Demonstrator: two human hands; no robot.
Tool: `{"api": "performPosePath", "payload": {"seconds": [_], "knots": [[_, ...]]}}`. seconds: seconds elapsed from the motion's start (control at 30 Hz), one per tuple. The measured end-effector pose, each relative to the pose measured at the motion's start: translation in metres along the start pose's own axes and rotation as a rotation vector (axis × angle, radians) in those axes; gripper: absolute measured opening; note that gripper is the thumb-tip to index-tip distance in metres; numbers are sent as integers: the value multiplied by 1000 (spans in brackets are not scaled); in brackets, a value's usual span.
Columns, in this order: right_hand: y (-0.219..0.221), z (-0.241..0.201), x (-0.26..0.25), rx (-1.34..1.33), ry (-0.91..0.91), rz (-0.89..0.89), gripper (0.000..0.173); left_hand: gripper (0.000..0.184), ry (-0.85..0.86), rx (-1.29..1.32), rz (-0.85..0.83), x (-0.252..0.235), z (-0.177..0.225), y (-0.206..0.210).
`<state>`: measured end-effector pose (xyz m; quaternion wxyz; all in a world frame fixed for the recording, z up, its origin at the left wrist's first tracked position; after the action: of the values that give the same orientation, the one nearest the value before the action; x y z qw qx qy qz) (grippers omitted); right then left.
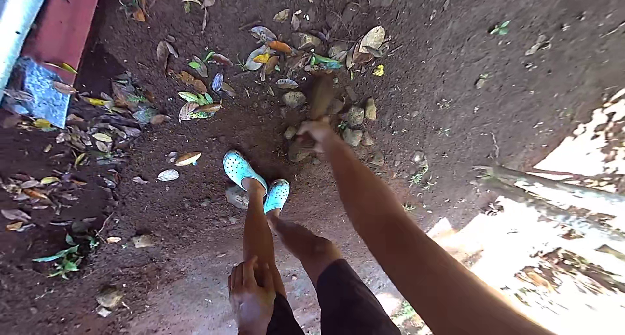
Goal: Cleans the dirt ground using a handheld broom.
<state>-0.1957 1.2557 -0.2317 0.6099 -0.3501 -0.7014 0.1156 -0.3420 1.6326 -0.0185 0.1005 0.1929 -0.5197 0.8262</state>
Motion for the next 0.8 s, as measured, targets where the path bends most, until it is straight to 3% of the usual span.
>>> {"api": "performPosePath", "payload": {"seconds": [0.1, 0.17, 0.2, 0.27, 0.33, 0.4, 0.5, 0.57, 0.6, 0.63, 0.7, 0.73, 0.8], "knots": [[157, 25, 66, 252, -40, -281, 127, 39, -17, -4, 5, -17, -8, -7], [198, 38, 127, 308, -18, -519, 124, 39, -11, -6, 10, -28, -9, -14], [194, 32, 153, 323, 4, -663, 114, 39, -9, -2, 3, -34, -9, -16], [144, 13, 188, 380, 23, -883, 101, 40, -13, 9, -34, -42, -7, -20], [58, -12, 190, 433, -44, -881, 97, 40, -16, 9, -75, -46, -3, -20], [-47, -29, 155, 404, -71, -694, 91, 39, -5, -2, -108, -51, 4, -18], [-191, -35, 43, 231, -24, -269, 95, 40, 30, -40, -135, -66, 17, -18], [-251, -43, -35, 153, 3, 8, 90, 40, 54, -64, -136, -81, 26, -22], [-259, -48, -65, 102, 38, 102, 85, 41, 64, -68, -133, -90, 32, -23], [-249, -54, -87, 33, 72, 155, 73, 41, 77, -67, -130, -101, 39, -24], [-181, -57, -98, -61, 132, 96, 55, 41, 106, -81, -141, -116, 55, -23], [-130, -57, -95, -80, 119, 13, 65, 41, 125, -98, -140, -122, 64, -18], [-38, -49, -60, -17, 74, -225, 105, 41, 166, -155, -148, -126, 79, -14]]}}
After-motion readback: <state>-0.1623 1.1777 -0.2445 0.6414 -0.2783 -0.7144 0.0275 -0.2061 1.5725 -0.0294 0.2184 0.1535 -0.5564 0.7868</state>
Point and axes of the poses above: each hand's wrist, its own x-axis away from the middle knuckle, its own y-axis out of the palm, z = x × y, the point moved 7 cm from there along -x, towards the middle knuckle, and after that the axes turned 14 degrees about z, right-handed, at the moved point
